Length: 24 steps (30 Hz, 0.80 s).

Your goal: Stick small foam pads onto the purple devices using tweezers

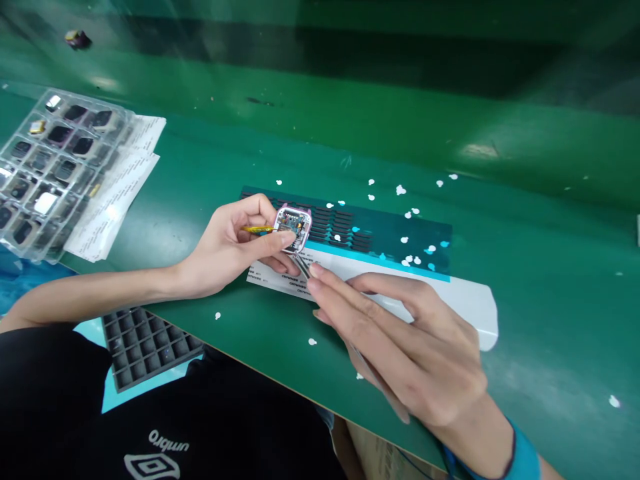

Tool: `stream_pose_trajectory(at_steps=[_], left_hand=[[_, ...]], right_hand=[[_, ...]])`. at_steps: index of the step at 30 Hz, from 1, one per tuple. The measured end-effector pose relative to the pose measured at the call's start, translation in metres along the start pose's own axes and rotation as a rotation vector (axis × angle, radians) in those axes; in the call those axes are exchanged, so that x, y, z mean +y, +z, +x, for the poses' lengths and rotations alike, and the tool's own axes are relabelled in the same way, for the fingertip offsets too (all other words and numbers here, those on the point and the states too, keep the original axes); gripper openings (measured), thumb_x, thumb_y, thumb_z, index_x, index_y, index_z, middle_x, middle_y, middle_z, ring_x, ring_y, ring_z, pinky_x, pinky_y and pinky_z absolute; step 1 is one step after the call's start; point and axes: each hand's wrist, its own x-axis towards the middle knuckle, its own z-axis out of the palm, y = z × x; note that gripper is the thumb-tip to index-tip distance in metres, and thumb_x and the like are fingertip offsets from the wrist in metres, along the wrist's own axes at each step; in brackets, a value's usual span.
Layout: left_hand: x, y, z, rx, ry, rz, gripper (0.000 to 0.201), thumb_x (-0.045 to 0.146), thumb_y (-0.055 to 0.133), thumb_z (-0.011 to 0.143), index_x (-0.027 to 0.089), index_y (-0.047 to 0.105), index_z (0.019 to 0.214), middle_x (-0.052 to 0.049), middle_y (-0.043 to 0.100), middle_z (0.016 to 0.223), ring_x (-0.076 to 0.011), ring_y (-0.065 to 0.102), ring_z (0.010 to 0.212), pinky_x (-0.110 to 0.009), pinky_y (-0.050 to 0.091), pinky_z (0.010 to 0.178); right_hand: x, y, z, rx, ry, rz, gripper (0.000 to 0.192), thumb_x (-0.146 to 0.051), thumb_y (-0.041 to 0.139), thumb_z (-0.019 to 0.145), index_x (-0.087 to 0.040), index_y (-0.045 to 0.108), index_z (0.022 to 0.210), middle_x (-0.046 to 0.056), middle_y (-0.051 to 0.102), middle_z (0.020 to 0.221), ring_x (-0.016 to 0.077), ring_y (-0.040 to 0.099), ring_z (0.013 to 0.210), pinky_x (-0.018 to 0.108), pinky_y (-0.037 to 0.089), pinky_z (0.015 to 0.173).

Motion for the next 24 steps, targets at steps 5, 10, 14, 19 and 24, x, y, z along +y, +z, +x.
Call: stream_pose_trajectory(at_steps=[5, 10, 14, 19, 24], left_hand=[[0.0, 0.0, -0.001, -0.033, 0.035, 0.012, 0.034, 0.024, 0.078, 0.089, 0.02, 0.045, 0.082, 0.004, 0.068, 0.076, -0.0151, 0.078, 0.067, -0.023, 0.065, 0.061], [0.0, 0.001, -0.003, -0.041, 0.049, -0.008, 0.031, 0.019, 0.075, 0.089, 0.02, 0.045, 0.083, 0.006, 0.069, 0.073, -0.0152, 0.079, 0.069, -0.022, 0.065, 0.063], [0.001, 0.0, -0.004, -0.027, 0.018, -0.061, 0.025, 0.013, 0.07, 0.09, 0.019, 0.047, 0.08, 0.006, 0.07, 0.07, -0.0143, 0.079, 0.066, -0.021, 0.065, 0.062], [0.003, 0.0, -0.003, -0.034, -0.045, -0.073, 0.026, 0.015, 0.07, 0.088, 0.019, 0.047, 0.078, 0.006, 0.071, 0.071, -0.014, 0.079, 0.065, -0.019, 0.063, 0.061], [0.003, 0.001, -0.004, -0.035, -0.042, -0.076, 0.026, 0.015, 0.07, 0.087, 0.019, 0.046, 0.078, 0.005, 0.07, 0.071, -0.016, 0.081, 0.068, -0.018, 0.062, 0.058]], right_hand=[[-0.001, -0.001, -0.002, 0.03, 0.009, 0.009, 0.082, 0.001, 0.066, 0.096, -0.031, 0.037, 0.166, 0.002, 0.079, 0.12, 0.0269, 0.077, 0.105, 0.043, 0.068, 0.084], [-0.004, 0.005, -0.002, 0.056, 0.043, 0.02, 0.078, 0.001, 0.067, 0.097, -0.033, 0.043, 0.163, 0.0, 0.078, 0.123, 0.0231, 0.076, 0.105, 0.039, 0.067, 0.08], [0.0, 0.01, -0.002, 0.08, -0.005, 0.043, 0.079, 0.001, 0.069, 0.095, -0.031, 0.042, 0.163, 0.002, 0.078, 0.126, 0.0237, 0.074, 0.103, 0.039, 0.067, 0.077], [0.006, 0.013, -0.002, 0.14, -0.008, 0.139, 0.076, 0.002, 0.071, 0.093, -0.028, 0.049, 0.16, 0.004, 0.079, 0.121, 0.0228, 0.074, 0.099, 0.039, 0.065, 0.079], [0.009, 0.016, -0.002, 0.199, 0.048, 0.267, 0.071, 0.001, 0.071, 0.094, -0.033, 0.057, 0.154, 0.0, 0.081, 0.113, 0.021, 0.072, 0.087, 0.04, 0.064, 0.075]])
